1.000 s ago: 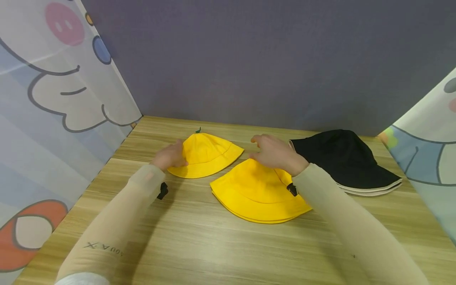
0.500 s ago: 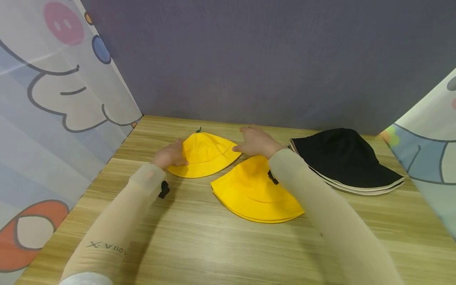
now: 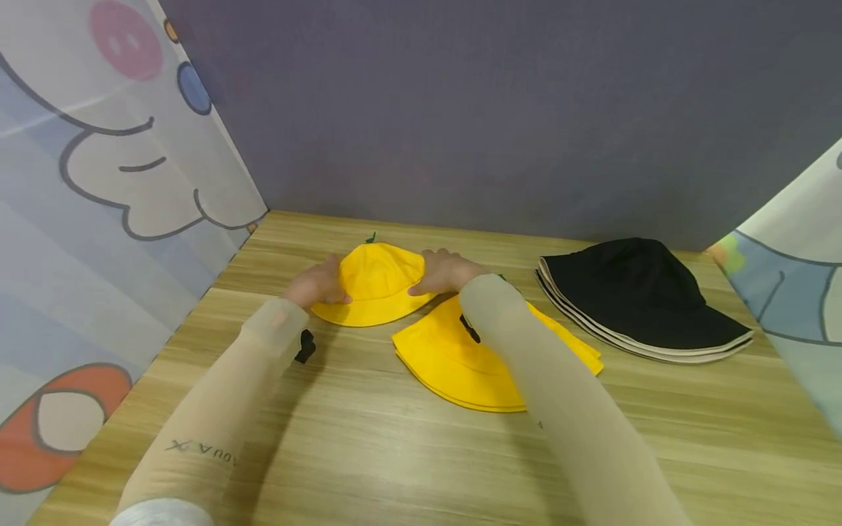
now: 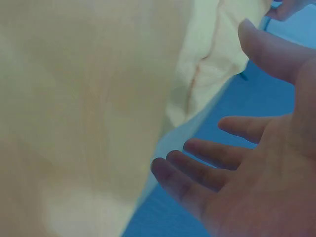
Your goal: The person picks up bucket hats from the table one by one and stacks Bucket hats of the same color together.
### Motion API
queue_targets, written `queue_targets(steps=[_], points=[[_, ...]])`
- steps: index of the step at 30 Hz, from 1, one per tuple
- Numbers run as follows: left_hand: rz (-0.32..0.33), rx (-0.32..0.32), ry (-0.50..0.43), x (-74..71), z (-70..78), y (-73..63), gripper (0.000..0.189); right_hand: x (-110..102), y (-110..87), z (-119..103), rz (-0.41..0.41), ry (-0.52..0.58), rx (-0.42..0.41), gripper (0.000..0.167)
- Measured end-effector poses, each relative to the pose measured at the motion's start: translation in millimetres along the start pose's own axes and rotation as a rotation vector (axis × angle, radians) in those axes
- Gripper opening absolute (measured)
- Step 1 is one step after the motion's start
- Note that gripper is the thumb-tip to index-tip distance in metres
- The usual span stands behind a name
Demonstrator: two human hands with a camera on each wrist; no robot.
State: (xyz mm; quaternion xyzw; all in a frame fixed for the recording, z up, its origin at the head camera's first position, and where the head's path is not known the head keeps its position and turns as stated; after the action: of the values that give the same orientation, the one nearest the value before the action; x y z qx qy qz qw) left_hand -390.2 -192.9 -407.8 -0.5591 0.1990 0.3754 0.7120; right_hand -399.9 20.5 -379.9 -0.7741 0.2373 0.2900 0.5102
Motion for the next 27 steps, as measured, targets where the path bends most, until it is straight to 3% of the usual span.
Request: queue_targets(steps=[5, 9, 14, 21, 27], points=[[0.012, 0.009, -0.006, -0.7, 3.4, 3.4, 0.088, 3.7, 9.4, 10.5, -0.037, 0.057, 0.057, 0.092], [0.01, 0.006, -0.02, 0.5, 2.9, 4.6, 0.09, 8.5, 15.1, 12.1, -0.052, 0.032, 0.047, 0.091], [0.023, 0.018, -0.035, 1.3, 0.3, 2.8, 0.085, 7.0, 16.1, 11.7, 0.031, 0.011, 0.039, 0.089], [0.071, 0.044, 0.005, 0.3, -0.6, 2.1, 0.084, 0.3, 9.7, 6.3, 0.166, 0.028, 0.042, 0.102], [0.096, 0.066, -0.001, -1.1, -0.4, 1.6, 0.081, 1.5, 8.7, -1.1, 0.206, 0.019, 0.041, 0.103]])
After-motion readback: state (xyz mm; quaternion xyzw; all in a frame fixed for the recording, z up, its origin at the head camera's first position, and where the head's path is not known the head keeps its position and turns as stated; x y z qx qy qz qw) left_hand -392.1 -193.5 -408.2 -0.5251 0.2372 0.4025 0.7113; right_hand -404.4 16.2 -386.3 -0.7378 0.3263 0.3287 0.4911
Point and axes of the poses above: each hand's wrist, its own y-axis towards the middle knuckle, its own x-axis out of the palm, z = x × y, the point moved 9 cm from there along y, towards the middle knuckle, and after that the axes turned 12 degrees about -z, right-handed, at the moved point
